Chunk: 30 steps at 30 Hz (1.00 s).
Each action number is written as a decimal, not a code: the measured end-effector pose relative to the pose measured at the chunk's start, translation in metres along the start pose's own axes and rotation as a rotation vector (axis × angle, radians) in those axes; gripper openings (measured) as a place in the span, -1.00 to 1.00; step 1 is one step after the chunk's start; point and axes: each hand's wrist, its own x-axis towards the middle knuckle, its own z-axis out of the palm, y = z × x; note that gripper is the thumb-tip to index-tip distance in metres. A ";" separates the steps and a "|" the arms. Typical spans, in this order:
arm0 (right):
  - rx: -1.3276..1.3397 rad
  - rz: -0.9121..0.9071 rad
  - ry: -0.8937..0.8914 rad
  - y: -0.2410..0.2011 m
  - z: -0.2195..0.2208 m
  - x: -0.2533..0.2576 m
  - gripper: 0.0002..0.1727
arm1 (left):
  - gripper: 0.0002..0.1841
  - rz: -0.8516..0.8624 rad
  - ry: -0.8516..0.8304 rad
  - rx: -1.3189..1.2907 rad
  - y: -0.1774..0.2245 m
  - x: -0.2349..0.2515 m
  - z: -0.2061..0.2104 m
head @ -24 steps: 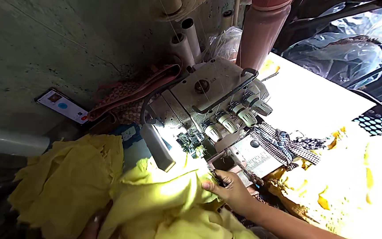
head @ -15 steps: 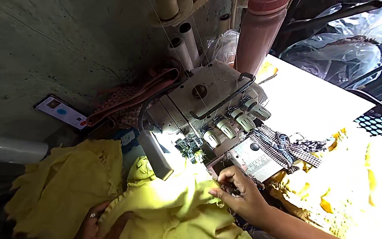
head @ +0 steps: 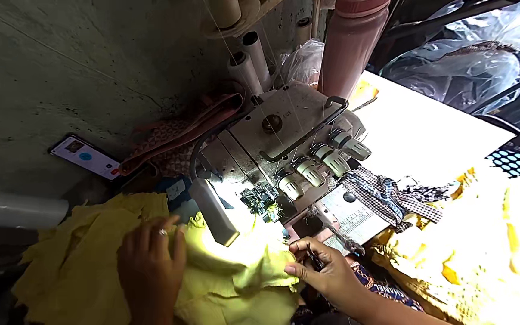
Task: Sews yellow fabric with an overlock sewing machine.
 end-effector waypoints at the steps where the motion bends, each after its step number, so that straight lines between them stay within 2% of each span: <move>1: -0.023 -0.028 0.003 0.002 -0.001 0.000 -0.73 | -0.67 0.024 0.063 -0.038 0.018 -0.006 0.002; 3: -0.119 -0.111 0.003 0.004 -0.003 0.002 -0.71 | -0.75 0.040 0.131 -0.115 0.054 -0.018 0.013; 5: -0.283 -0.201 -0.012 0.004 -0.005 0.006 -0.58 | -0.77 0.037 0.122 -0.149 0.084 -0.020 0.025; 8: -0.563 -0.292 -0.015 0.002 -0.005 0.011 -0.43 | -0.78 0.024 0.085 -0.157 0.105 -0.014 0.032; 11: -0.731 -0.424 -0.025 0.002 -0.003 0.013 -0.52 | -0.77 0.022 0.077 -0.113 0.111 -0.010 0.029; 13: -0.711 -0.463 -0.060 -0.005 -0.003 0.010 -0.62 | -0.77 0.015 0.071 -0.085 0.118 -0.009 0.026; 15: -0.487 -0.362 -0.130 -0.019 -0.007 0.007 -0.65 | -0.79 -0.031 0.051 -0.101 0.127 -0.008 0.026; 18: -0.146 -0.094 -0.186 -0.026 -0.015 0.005 -0.75 | -0.80 -0.101 0.024 -0.129 0.137 -0.012 0.034; 20: -0.100 0.011 -0.168 -0.016 -0.021 0.003 -0.77 | -0.79 -0.116 0.022 -0.148 0.136 -0.014 0.036; 22: -0.126 0.034 -0.169 -0.010 -0.023 -0.001 -0.74 | -0.80 -0.126 0.007 -0.183 0.132 -0.016 0.034; 26: -0.259 -0.129 -0.142 -0.004 -0.017 -0.008 -0.65 | -0.86 -0.133 0.017 -0.154 0.128 -0.015 0.030; 28: -0.415 -0.293 -0.128 -0.006 -0.014 -0.010 -0.62 | -0.80 -0.070 -0.002 -0.051 0.130 -0.013 0.025; 30: -0.600 -0.502 -0.112 -0.006 -0.010 -0.011 -0.68 | -0.75 0.008 -0.031 -0.004 0.132 -0.012 0.019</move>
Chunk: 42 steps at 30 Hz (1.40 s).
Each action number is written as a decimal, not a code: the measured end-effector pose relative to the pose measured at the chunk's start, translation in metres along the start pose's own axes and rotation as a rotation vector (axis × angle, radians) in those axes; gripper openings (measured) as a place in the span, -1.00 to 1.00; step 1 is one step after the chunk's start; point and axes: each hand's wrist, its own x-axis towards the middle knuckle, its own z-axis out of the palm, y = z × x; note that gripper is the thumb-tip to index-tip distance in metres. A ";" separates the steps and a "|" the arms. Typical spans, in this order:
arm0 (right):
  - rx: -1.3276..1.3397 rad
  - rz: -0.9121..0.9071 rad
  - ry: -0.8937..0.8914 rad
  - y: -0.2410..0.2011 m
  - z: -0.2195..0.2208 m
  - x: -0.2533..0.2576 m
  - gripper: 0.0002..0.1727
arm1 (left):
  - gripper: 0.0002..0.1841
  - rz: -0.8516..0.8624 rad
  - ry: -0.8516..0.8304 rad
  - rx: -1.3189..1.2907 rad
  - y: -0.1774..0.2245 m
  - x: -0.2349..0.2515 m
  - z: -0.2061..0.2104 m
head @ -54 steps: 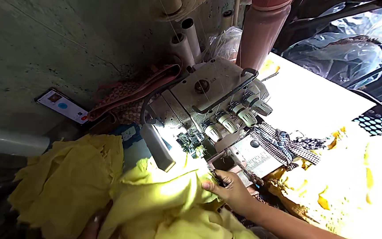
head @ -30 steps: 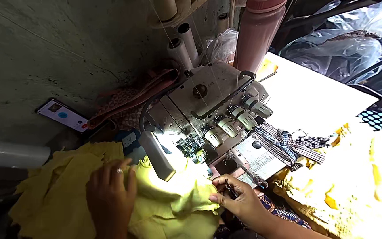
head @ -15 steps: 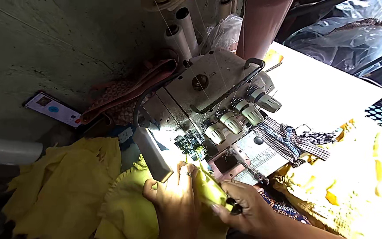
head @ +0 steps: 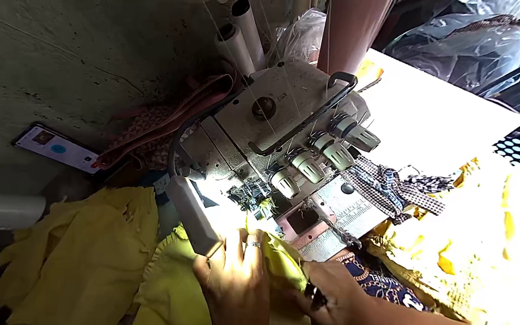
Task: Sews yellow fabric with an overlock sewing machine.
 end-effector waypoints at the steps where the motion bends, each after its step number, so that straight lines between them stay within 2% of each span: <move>1: -0.092 -0.096 0.014 0.000 0.003 0.001 -0.73 | -0.70 0.028 -0.028 -0.012 -0.001 0.001 -0.004; 4: -0.219 -0.267 0.012 -0.001 0.010 0.008 -0.83 | -0.51 -0.018 -0.128 -0.158 -0.005 0.005 -0.013; 8: -0.272 -0.308 0.001 -0.006 0.018 0.021 -0.78 | -0.72 -0.189 -0.099 -0.351 -0.012 0.003 -0.001; 11: -0.236 -0.300 -0.018 -0.009 0.021 0.026 -0.79 | -0.78 -0.333 -0.125 -0.677 -0.023 -0.002 0.010; 13: -0.208 -0.291 -0.021 -0.009 0.022 0.026 -0.81 | -0.80 -0.366 -0.128 -0.780 -0.025 -0.004 0.011; 17: -0.231 -0.273 -0.010 -0.009 0.022 0.026 -0.77 | -0.60 -0.261 -0.206 -0.477 -0.016 0.000 -0.009; 19: -0.246 -0.276 -0.007 -0.008 0.023 0.024 -0.76 | -0.66 -0.223 -0.195 -0.356 -0.009 0.004 -0.012; 21: -0.228 -0.273 -0.018 -0.007 0.024 0.024 -0.78 | -0.78 -0.263 -0.184 -0.408 -0.012 0.004 -0.007; 23: -0.198 -0.271 -0.020 -0.006 0.025 0.025 -0.80 | -0.79 -0.329 -0.196 -0.577 -0.021 0.001 0.000; 25: -0.123 -0.250 -0.019 -0.006 0.023 0.025 -0.85 | -0.77 -0.339 -0.180 -0.609 -0.022 -0.002 0.002; 27: 0.004 -0.163 -0.026 -0.005 0.018 0.020 -0.89 | -0.68 -0.264 -0.188 -0.479 -0.014 -0.001 -0.006; 29: 0.124 0.004 -0.023 -0.001 0.009 0.006 -0.81 | -0.59 -0.175 -0.229 -0.359 -0.005 0.001 -0.017; 34: 0.335 0.380 0.011 0.022 -0.003 -0.012 -0.69 | -0.61 -0.064 -0.212 -0.213 0.010 -0.006 -0.020; 37: 0.443 0.498 -0.073 0.024 -0.006 -0.004 -0.68 | -0.62 -0.052 -0.201 -0.164 0.019 -0.013 -0.018; 40: 0.575 0.702 -0.160 0.020 -0.009 0.001 -0.73 | -0.61 -0.072 -0.186 -0.155 0.028 -0.021 -0.014; 42: 0.640 0.801 -0.158 0.017 -0.011 0.003 -0.78 | -0.60 -0.094 -0.148 -0.141 0.037 -0.024 -0.009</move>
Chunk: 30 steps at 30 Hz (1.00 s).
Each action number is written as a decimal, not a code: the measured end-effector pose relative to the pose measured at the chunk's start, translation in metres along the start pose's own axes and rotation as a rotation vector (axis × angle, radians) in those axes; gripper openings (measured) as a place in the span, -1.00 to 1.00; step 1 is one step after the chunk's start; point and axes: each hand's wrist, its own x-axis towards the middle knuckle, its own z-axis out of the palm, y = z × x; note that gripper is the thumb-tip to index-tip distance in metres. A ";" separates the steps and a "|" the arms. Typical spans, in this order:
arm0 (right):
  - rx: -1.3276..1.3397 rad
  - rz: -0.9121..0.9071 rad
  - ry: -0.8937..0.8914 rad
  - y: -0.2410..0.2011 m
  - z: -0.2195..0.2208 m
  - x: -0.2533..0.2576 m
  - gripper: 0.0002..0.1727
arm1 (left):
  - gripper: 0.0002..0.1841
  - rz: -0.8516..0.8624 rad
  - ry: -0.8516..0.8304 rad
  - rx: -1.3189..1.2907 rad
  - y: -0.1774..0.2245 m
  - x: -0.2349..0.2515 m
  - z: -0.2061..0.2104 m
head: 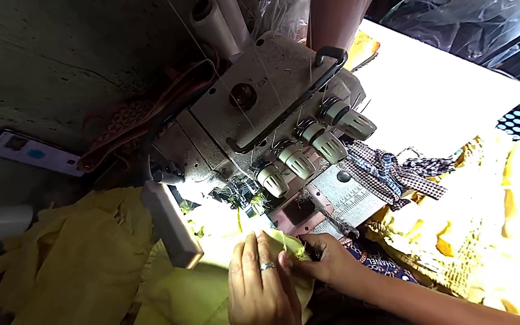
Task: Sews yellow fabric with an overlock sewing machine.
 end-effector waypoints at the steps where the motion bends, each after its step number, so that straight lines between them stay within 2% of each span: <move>1: 0.039 0.024 0.008 -0.002 0.001 -0.001 -0.78 | -0.59 -0.007 0.027 0.016 0.003 -0.001 0.004; 4: 0.132 0.052 -0.045 -0.009 0.001 -0.002 -0.63 | -0.61 -0.010 0.099 0.061 0.007 -0.001 0.015; 8: 0.036 -0.070 -0.097 -0.006 0.001 -0.005 -0.84 | -0.70 -0.001 0.159 0.071 0.005 0.004 0.021; 16: 0.032 -0.167 -0.096 -0.008 0.004 0.001 -0.86 | -0.70 0.000 0.156 0.065 -0.003 0.010 0.023; 22: 0.057 -0.228 -0.048 -0.017 0.017 0.018 -0.92 | -0.75 -0.033 0.172 -0.220 -0.030 0.025 0.026; 25: 0.096 -0.204 -0.016 -0.019 0.023 0.020 -0.87 | -0.56 -0.082 0.144 -0.477 -0.059 0.012 0.017; 27: 0.073 -0.215 -0.006 -0.017 0.020 0.021 -0.89 | -0.39 -0.192 0.182 -0.449 -0.089 -0.020 -0.001; 28: 0.062 -0.221 -0.007 -0.015 0.017 0.021 -0.90 | -0.27 -0.292 0.192 -0.360 -0.108 -0.044 -0.008; 30: 0.026 -0.205 0.000 -0.007 0.013 0.019 -0.87 | 0.20 -0.557 0.078 -0.200 -0.140 -0.091 -0.009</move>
